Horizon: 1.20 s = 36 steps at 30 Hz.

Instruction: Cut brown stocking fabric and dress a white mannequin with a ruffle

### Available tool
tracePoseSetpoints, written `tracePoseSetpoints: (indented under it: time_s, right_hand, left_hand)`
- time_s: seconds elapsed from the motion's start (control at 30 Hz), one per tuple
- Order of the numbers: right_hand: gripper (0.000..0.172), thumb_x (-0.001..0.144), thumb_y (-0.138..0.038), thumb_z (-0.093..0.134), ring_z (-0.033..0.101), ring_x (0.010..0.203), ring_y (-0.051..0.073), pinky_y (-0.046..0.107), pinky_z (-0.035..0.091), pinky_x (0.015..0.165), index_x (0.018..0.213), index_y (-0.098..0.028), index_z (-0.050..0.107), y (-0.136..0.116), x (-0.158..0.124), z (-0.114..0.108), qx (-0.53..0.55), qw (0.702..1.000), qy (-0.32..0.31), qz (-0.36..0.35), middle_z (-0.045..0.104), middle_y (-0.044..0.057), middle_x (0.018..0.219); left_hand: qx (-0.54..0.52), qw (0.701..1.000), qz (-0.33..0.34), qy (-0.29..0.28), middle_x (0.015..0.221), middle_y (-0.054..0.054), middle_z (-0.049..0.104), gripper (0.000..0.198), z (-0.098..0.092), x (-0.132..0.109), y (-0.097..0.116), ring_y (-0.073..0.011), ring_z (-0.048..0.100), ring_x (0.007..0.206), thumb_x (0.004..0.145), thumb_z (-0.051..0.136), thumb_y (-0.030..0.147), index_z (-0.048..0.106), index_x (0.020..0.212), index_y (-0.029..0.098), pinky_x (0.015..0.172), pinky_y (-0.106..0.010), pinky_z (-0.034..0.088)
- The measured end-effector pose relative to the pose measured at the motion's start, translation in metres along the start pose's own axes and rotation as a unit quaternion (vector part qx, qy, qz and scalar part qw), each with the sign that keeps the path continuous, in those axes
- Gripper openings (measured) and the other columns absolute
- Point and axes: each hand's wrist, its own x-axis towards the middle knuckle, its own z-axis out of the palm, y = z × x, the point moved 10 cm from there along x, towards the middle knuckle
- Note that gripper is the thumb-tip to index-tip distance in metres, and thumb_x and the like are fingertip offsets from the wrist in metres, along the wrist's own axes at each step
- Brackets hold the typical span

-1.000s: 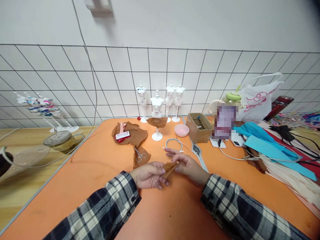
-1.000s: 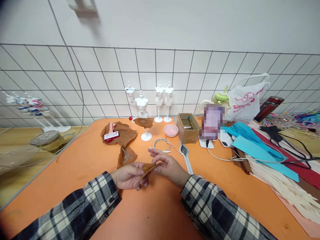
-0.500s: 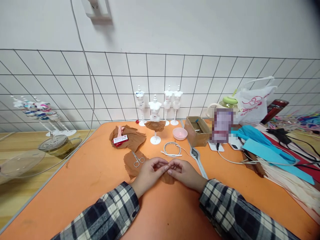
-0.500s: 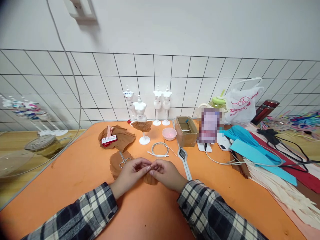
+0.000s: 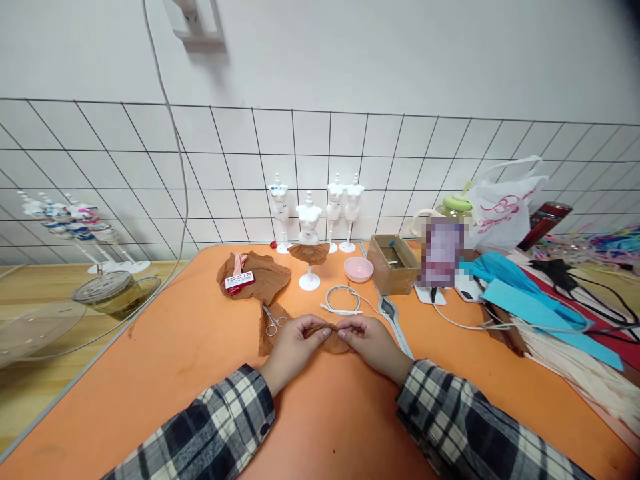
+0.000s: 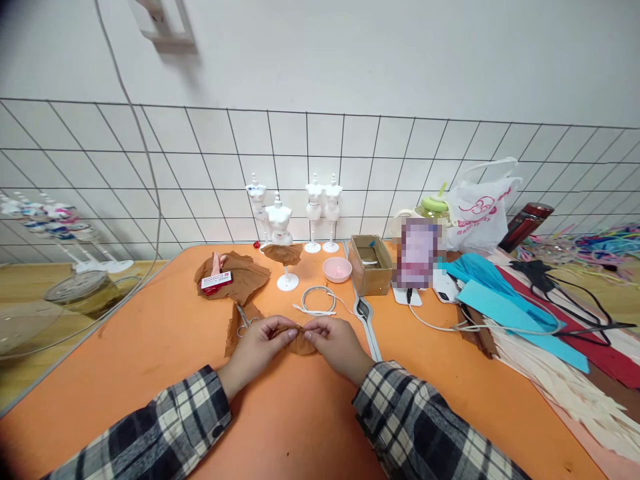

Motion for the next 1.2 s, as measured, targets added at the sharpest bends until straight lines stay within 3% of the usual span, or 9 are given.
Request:
tracePoseSetpoints:
  time_s: [0.23, 0.37, 0.5, 0.6, 0.7, 0.87, 0.97, 1.13, 1.2]
  right_hand:
    - [0.016, 0.081, -0.023, 0.057, 0.065, 0.080, 0.018, 0.030, 0.049, 0.073, 0.088, -0.018, 0.070, -0.011, -0.002, -0.009, -0.081, 0.996, 0.031, -0.027, 0.072, 0.005, 0.087]
    - [0.018, 0.083, -0.021, 0.055, 0.063, 0.075, 0.016, 0.028, 0.048, 0.068, 0.092, -0.018, 0.070, -0.013, -0.003, -0.001, -0.099, 0.994, -0.001, -0.042, 0.071, 0.004, 0.085]
    - [0.028, 0.080, -0.019, 0.059, 0.060, 0.081, 0.017, 0.028, 0.047, 0.067, 0.107, -0.019, 0.064, -0.031, -0.010, -0.011, -0.130, 0.984, 0.064, -0.105, 0.067, 0.006, 0.096]
    - [0.014, 0.080, -0.024, 0.062, 0.057, 0.075, 0.017, 0.028, 0.045, 0.064, 0.094, -0.020, 0.066, -0.038, -0.013, -0.006, -0.143, 0.980, 0.058, -0.123, 0.065, 0.004, 0.085]
    - [0.009, 0.081, -0.029, 0.063, 0.055, 0.070, 0.016, 0.028, 0.044, 0.064, 0.081, -0.020, 0.064, -0.026, -0.010, 0.003, -0.067, 0.995, 0.023, -0.067, 0.062, 0.002, 0.075]
    - [0.026, 0.077, -0.043, 0.066, 0.051, 0.065, 0.013, 0.025, 0.043, 0.059, 0.079, -0.018, 0.057, -0.013, -0.006, 0.012, 0.120, 0.992, -0.028, 0.001, 0.056, -0.001, 0.073]
    - [0.033, 0.074, -0.048, 0.068, 0.050, 0.063, 0.012, 0.023, 0.042, 0.055, 0.084, -0.019, 0.055, -0.008, -0.007, 0.014, 0.180, 0.982, -0.048, 0.039, 0.053, -0.002, 0.074]
    - [0.030, 0.078, -0.041, 0.066, 0.058, 0.092, 0.018, 0.032, 0.046, 0.084, 0.097, -0.019, 0.061, -0.015, -0.006, 0.003, 0.146, 0.989, -0.006, -0.008, 0.062, 0.004, 0.096]
    - [0.026, 0.078, -0.041, 0.065, 0.059, 0.089, 0.018, 0.033, 0.046, 0.084, 0.093, -0.019, 0.062, -0.016, -0.006, 0.003, 0.125, 0.992, 0.001, -0.021, 0.063, 0.004, 0.093]
  left_hand:
    - [0.015, 1.000, 0.022, 0.003, 0.096, -0.009, 0.074, 0.026, -0.001, -0.001, 0.003, -0.0223, 0.066, 0.089, 0.076, 0.069, 0.036, 0.072, 0.093, 0.017, 0.078, -0.030, 0.049]
    - [-0.012, 1.000, 0.008, 0.002, 0.079, -0.006, 0.072, 0.025, -0.002, 0.000, 0.000, -0.0193, 0.063, 0.076, 0.077, 0.067, 0.040, 0.072, 0.078, 0.015, 0.072, -0.028, 0.047]
    - [-0.072, 0.997, -0.024, 0.023, 0.067, 0.000, 0.063, 0.028, -0.008, 0.000, -0.007, -0.0145, 0.054, 0.066, 0.076, 0.068, 0.043, 0.068, 0.072, 0.015, 0.064, -0.025, 0.041]
    - [-0.091, 0.995, -0.031, 0.019, 0.063, 0.002, 0.057, 0.032, -0.004, -0.001, -0.007, -0.0128, 0.049, 0.063, 0.075, 0.069, 0.045, 0.064, 0.068, 0.015, 0.062, -0.024, 0.038]
    - [-0.154, 0.987, -0.039, -0.008, 0.067, 0.002, 0.057, 0.034, 0.007, -0.003, -0.009, -0.0126, 0.049, 0.066, 0.078, 0.067, 0.049, 0.063, 0.072, 0.015, 0.064, -0.023, 0.039]
    - [-0.259, 0.963, -0.069, -0.021, 0.071, 0.002, 0.057, 0.035, 0.017, -0.006, -0.019, -0.0116, 0.050, 0.066, 0.081, 0.065, 0.050, 0.061, 0.079, 0.016, 0.065, -0.024, 0.042]
    - [-0.237, 0.969, -0.061, -0.029, 0.082, -0.003, 0.064, 0.034, 0.015, -0.004, -0.017, -0.0146, 0.056, 0.075, 0.081, 0.067, 0.048, 0.064, 0.089, 0.015, 0.072, -0.026, 0.045]
    - [-0.136, 0.989, -0.023, -0.049, 0.094, -0.005, 0.068, 0.032, 0.013, -0.003, -0.005, -0.0185, 0.061, 0.086, 0.073, 0.075, 0.035, 0.065, 0.097, 0.016, 0.078, -0.029, 0.046]
    - [-0.103, 0.993, -0.007, -0.053, 0.091, -0.005, 0.068, 0.027, 0.016, -0.004, -0.001, -0.0185, 0.061, 0.085, 0.074, 0.074, 0.032, 0.064, 0.093, 0.016, 0.077, -0.029, 0.047]
